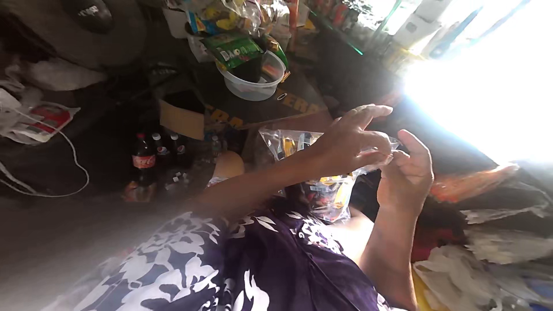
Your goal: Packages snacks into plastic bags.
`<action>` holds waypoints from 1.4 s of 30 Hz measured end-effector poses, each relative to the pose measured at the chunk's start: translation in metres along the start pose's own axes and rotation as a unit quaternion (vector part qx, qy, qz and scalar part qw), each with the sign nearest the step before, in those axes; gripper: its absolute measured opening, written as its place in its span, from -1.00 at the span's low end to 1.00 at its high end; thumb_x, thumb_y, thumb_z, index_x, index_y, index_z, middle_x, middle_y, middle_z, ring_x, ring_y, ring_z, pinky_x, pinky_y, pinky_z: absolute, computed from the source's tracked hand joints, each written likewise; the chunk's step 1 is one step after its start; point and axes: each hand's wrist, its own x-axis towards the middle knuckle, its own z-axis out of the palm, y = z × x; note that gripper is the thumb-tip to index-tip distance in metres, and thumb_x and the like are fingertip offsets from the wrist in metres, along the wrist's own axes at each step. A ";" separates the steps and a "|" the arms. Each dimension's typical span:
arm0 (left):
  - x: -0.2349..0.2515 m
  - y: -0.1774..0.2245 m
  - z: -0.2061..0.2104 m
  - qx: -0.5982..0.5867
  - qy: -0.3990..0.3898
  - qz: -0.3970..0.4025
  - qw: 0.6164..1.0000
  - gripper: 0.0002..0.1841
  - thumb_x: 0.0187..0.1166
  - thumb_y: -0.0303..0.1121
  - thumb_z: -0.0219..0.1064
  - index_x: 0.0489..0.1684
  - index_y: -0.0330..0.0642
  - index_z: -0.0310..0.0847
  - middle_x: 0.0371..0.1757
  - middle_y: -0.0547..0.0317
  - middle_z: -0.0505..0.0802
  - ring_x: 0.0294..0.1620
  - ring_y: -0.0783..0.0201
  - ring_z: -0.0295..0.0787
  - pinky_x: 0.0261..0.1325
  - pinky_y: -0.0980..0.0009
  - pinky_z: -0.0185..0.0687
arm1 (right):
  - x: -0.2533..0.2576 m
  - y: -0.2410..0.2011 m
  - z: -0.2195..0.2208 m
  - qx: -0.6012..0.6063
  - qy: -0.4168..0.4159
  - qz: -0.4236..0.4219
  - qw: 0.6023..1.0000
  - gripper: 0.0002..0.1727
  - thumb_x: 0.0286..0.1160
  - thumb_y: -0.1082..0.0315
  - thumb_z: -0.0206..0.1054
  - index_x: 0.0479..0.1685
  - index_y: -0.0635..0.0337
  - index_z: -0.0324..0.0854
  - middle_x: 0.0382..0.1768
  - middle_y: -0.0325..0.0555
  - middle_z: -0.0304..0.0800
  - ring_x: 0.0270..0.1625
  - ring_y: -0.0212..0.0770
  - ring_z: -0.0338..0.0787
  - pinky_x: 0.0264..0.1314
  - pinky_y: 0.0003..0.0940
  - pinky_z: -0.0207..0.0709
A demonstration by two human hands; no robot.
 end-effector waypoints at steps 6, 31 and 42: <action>-0.001 -0.009 -0.009 -0.152 -0.015 -0.004 0.988 -0.89 0.56 -0.61 0.33 -0.16 -0.47 0.78 -0.07 -0.15 0.85 0.05 0.21 0.80 0.19 0.39 0.68 | 0.003 -0.001 0.008 0.024 0.001 -0.011 1.000 -0.42 0.56 0.60 0.18 0.59 0.01 0.36 -0.15 -0.60 0.88 -0.04 -0.54 0.86 0.18 -0.47 0.74; -0.033 -0.071 -0.024 -0.187 -0.083 -0.228 0.952 -0.92 0.47 -0.54 0.46 -0.25 -0.42 0.74 -0.39 0.17 0.81 -0.37 0.59 0.64 -0.19 0.62 0.54 | 0.011 0.049 0.029 -0.064 -0.140 0.044 0.987 -0.23 0.36 0.55 0.43 0.68 0.28 0.27 -0.26 -0.48 0.79 -0.21 -0.65 0.76 -0.03 -0.62 0.70; -0.076 -0.099 -0.058 -0.101 -0.053 -0.190 0.975 -0.87 0.55 -0.51 0.38 -0.18 -0.43 0.79 -0.17 0.01 0.87 -0.09 0.38 0.79 0.10 0.46 0.68 | 0.118 0.140 0.099 -0.180 -0.273 0.127 0.937 -0.61 0.69 0.44 0.19 0.42 0.34 0.62 0.36 0.19 0.70 0.36 -0.08 0.72 0.44 -0.21 0.57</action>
